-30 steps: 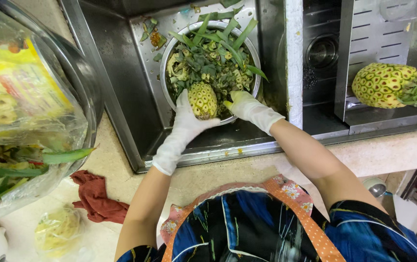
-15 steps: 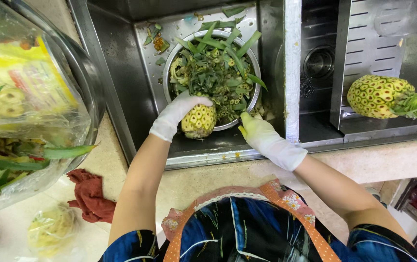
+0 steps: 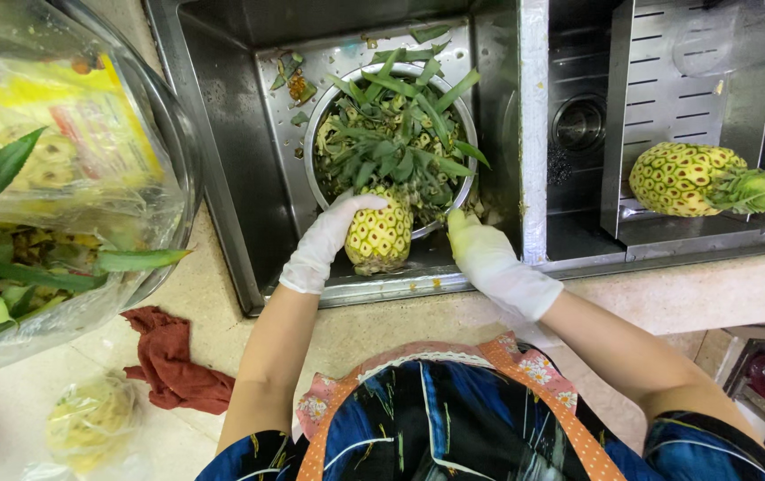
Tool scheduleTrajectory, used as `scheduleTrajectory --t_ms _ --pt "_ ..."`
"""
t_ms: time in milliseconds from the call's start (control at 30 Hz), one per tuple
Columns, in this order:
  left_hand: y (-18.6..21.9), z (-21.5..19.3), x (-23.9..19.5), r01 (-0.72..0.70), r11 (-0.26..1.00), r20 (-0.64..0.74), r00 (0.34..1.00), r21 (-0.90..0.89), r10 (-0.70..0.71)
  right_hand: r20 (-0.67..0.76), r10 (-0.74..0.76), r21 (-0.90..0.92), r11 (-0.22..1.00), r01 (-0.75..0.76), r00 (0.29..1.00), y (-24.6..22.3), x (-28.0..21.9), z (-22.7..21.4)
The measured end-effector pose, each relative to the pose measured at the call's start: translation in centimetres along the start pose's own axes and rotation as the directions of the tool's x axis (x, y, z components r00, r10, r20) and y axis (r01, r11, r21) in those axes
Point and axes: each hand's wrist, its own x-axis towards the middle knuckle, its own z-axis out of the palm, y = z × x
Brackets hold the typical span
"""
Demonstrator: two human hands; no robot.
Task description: The person peels pineapples over a kitchen sink using a knife. They hold the pineapple with one hand and remove the skin with the other, discarding the peels into a bowl in the sink. The person handles multiple pineapples sequentially.
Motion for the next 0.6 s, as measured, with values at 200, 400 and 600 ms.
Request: scheduleTrajectory --t_ms 200,400,600 --pt "-2.8 0.2 1.8 0.075 0.96 0.121 0.992 -0.271 -0.044 -0.017 0.014 0.106 0.994 -0.012 1.0 -1.3 5.3 0.5" --pt "-2.1 -1.3 2.2 0.078 0.922 0.195 0.981 -0.378 -0.003 -0.128 -0.179 0.152 0.968 0.197 0.976 1.4 0.0 0.2" --pt "-3.8 1.1 2.0 -0.002 0.883 0.137 0.988 -0.469 0.075 0.124 0.08 0.215 0.971 -0.105 0.989 -1.5 3.7 -1.7"
